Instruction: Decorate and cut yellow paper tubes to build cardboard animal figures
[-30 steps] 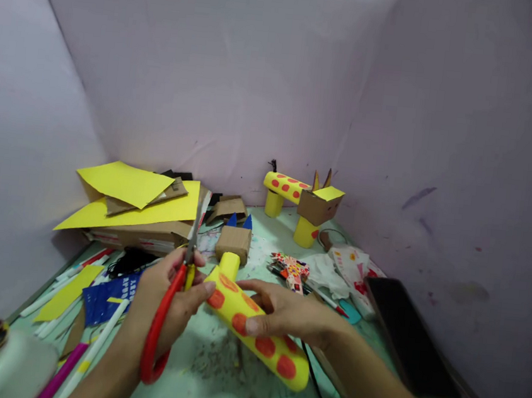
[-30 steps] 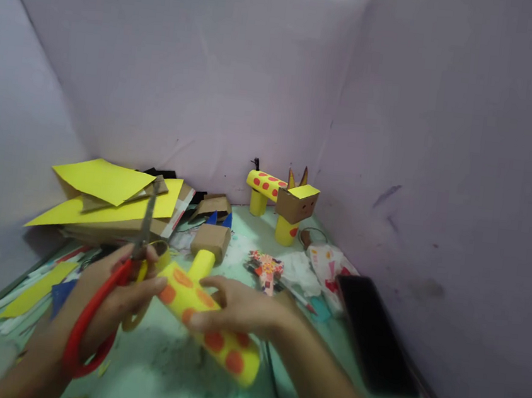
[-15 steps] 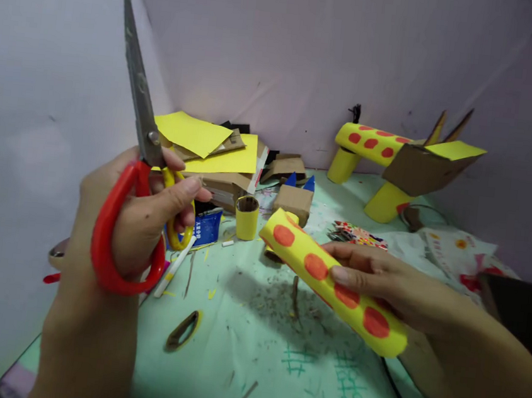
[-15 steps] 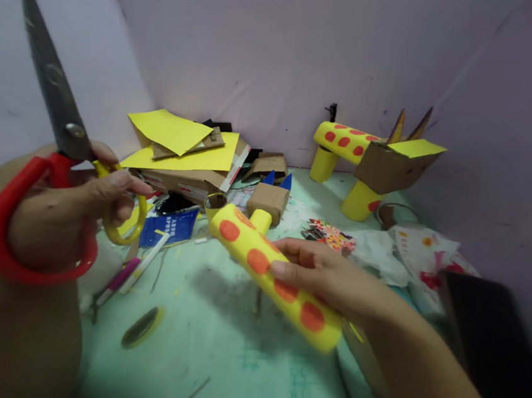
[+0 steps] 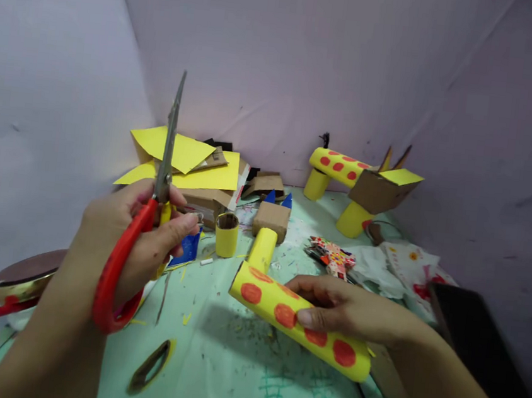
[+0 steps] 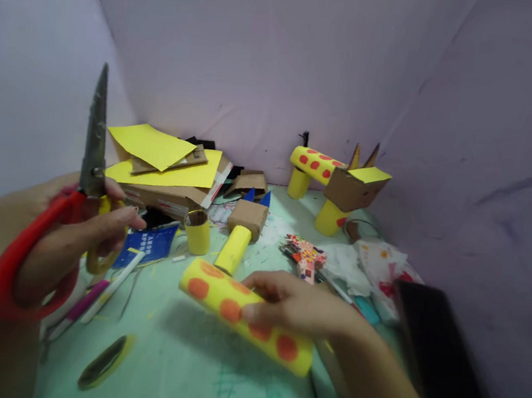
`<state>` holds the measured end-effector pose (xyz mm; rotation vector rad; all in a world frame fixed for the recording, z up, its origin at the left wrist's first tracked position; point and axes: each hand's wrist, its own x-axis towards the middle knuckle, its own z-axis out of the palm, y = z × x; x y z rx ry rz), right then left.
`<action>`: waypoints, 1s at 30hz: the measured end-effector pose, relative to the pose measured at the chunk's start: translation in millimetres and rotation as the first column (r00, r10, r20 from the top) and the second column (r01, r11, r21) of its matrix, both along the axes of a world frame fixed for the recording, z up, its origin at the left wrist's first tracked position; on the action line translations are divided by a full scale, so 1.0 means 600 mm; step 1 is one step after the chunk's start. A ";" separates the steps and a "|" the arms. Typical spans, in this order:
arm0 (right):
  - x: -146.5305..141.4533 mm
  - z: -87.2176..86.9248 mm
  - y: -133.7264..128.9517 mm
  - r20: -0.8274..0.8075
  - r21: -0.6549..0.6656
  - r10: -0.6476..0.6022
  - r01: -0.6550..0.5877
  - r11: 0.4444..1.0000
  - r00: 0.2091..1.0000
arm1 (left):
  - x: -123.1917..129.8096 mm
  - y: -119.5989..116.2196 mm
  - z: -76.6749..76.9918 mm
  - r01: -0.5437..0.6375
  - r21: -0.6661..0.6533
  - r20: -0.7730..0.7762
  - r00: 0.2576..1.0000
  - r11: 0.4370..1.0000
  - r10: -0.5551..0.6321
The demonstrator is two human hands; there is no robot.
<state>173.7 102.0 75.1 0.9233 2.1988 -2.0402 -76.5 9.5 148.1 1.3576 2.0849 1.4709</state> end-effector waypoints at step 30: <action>-0.020 -0.012 -0.002 -0.342 -0.473 -0.420 0.232 0.850 0.841 | 0.039 0.055 -0.052 0.207 -0.137 0.320 0.935 0.969 -0.155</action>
